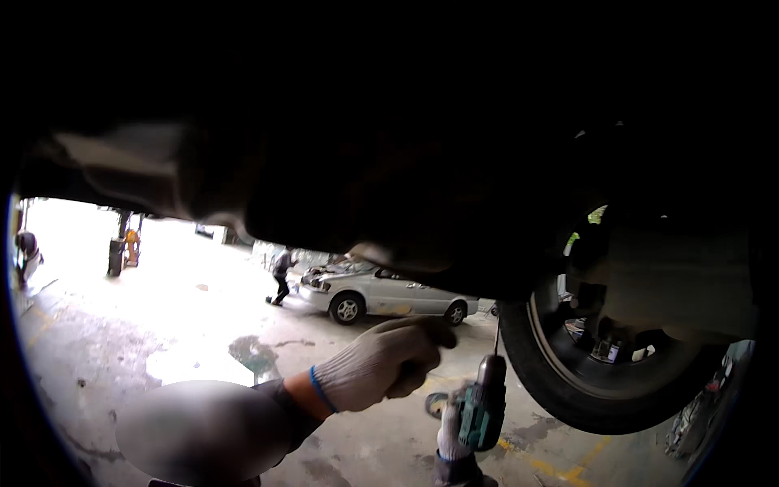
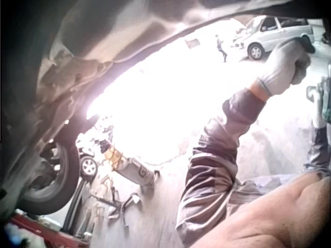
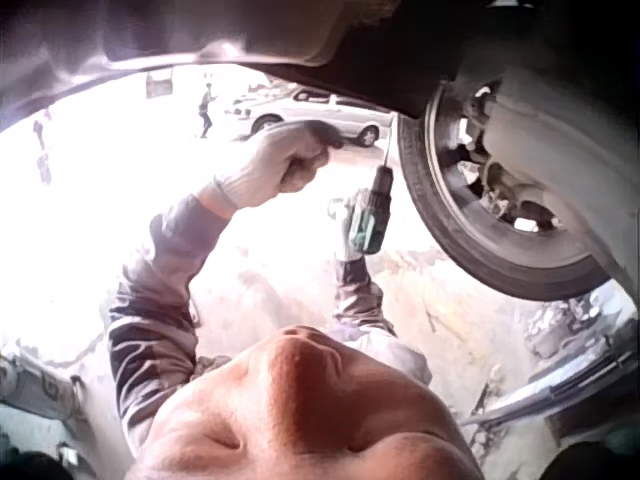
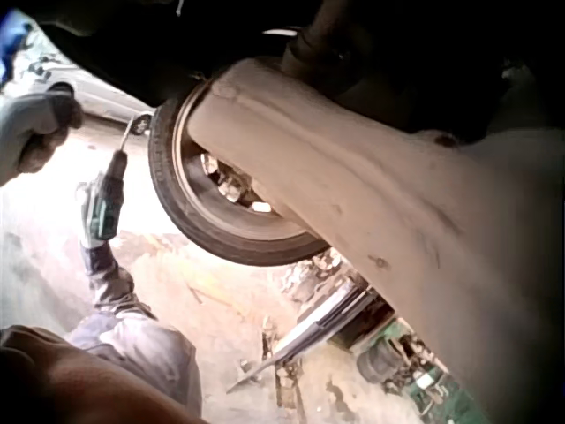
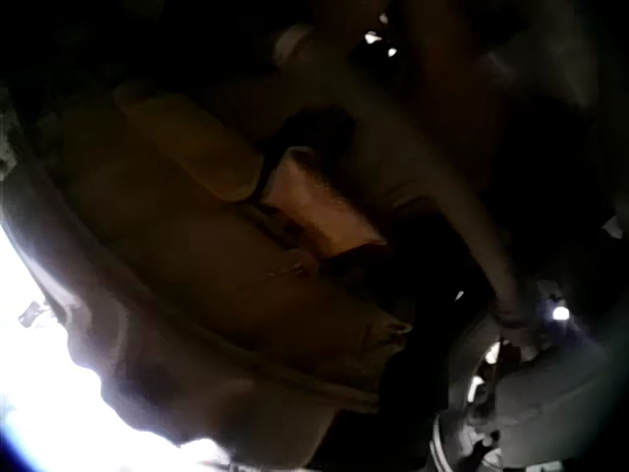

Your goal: The person installs a plastic underbody panel on a lifted car. They position the panel under the vehicle and use a cordless drill to fasten it with screws at multiple points along the wheel arch and undercarriage.

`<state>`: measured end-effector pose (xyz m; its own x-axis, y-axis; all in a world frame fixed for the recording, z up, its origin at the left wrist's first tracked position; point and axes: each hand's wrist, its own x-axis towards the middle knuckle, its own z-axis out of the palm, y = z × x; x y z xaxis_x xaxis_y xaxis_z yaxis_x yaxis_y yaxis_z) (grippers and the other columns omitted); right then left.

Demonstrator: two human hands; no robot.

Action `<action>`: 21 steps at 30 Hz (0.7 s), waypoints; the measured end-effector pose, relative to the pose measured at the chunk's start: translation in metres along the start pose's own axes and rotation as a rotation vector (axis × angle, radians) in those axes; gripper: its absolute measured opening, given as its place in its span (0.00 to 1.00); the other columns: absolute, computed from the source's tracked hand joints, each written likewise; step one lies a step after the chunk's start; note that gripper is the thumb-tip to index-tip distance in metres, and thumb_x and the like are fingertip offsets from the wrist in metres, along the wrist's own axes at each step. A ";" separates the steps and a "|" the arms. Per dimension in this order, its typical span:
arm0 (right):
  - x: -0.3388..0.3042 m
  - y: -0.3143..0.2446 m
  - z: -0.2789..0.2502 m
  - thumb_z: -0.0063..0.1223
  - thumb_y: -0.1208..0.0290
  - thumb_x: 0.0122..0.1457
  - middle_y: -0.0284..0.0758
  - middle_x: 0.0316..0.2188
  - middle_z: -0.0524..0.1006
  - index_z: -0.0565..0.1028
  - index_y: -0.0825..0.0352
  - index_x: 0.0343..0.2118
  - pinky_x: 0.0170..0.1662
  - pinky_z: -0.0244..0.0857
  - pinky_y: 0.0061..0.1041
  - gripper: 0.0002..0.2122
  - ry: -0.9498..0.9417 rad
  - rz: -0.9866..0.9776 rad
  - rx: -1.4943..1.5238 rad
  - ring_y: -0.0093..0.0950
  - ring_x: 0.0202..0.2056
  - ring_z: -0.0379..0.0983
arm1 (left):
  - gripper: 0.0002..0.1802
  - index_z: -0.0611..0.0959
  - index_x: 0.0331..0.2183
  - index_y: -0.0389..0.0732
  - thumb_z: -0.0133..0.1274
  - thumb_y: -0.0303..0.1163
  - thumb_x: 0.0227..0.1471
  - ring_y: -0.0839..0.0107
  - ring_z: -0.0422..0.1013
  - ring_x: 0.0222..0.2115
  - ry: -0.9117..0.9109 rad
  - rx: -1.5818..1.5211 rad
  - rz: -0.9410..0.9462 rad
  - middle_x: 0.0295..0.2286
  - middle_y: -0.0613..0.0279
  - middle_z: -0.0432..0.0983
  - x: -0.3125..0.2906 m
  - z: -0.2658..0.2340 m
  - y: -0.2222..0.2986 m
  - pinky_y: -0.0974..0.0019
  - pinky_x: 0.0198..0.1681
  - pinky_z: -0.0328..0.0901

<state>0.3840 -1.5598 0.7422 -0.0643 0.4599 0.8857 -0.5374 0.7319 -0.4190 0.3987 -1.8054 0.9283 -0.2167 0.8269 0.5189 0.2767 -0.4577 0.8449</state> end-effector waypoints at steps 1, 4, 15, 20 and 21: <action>-0.026 0.002 -0.005 0.56 0.72 0.54 0.33 0.30 0.72 0.71 0.66 0.45 0.37 0.65 0.34 0.15 -0.076 0.148 0.209 0.29 0.33 0.69 | 0.12 0.72 0.44 0.33 0.43 0.22 0.56 0.81 0.56 0.14 0.107 -0.137 -0.081 0.26 0.65 0.66 -0.021 -0.001 -0.012 0.74 0.17 0.53; -0.089 -0.040 -0.030 0.52 0.69 0.57 0.34 0.39 0.73 0.70 0.67 0.46 0.44 0.66 0.31 0.15 -0.505 0.341 0.164 0.29 0.43 0.69 | 0.12 0.73 0.42 0.38 0.42 0.22 0.54 0.80 0.56 0.14 0.470 -0.478 -0.198 0.27 0.65 0.67 -0.099 -0.027 -0.081 0.75 0.17 0.51; -0.324 -0.065 0.007 0.53 0.77 0.58 0.32 0.40 0.74 0.70 0.67 0.51 0.44 0.68 0.22 0.17 -1.307 1.368 1.068 0.21 0.40 0.72 | 0.11 0.80 0.39 0.45 0.50 0.41 0.62 0.85 0.62 0.16 1.424 -0.466 -0.204 0.24 0.72 0.72 -0.391 0.001 -0.244 0.79 0.17 0.56; -0.337 -0.102 0.039 0.55 0.77 0.53 0.33 0.39 0.77 0.73 0.65 0.47 0.43 0.69 0.25 0.17 -1.582 0.585 0.909 0.25 0.40 0.75 | 0.15 0.75 0.44 0.38 0.43 0.39 0.64 0.85 0.56 0.16 1.537 -0.477 -0.089 0.25 0.70 0.69 -0.432 0.007 -0.208 0.79 0.17 0.51; -0.336 -0.103 0.050 0.58 0.76 0.50 0.34 0.39 0.78 0.75 0.64 0.46 0.44 0.70 0.28 0.18 -1.539 0.241 0.871 0.28 0.40 0.76 | 0.15 0.74 0.45 0.38 0.43 0.39 0.64 0.85 0.56 0.16 1.575 -0.423 -0.102 0.26 0.70 0.70 -0.438 0.010 -0.205 0.79 0.17 0.51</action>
<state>0.4189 -1.8153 0.4980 -0.5775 -0.7058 0.4104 -0.6111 0.0403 -0.7905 0.4460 -2.0704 0.5263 -0.9768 -0.1524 -0.1502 -0.0018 -0.6962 0.7179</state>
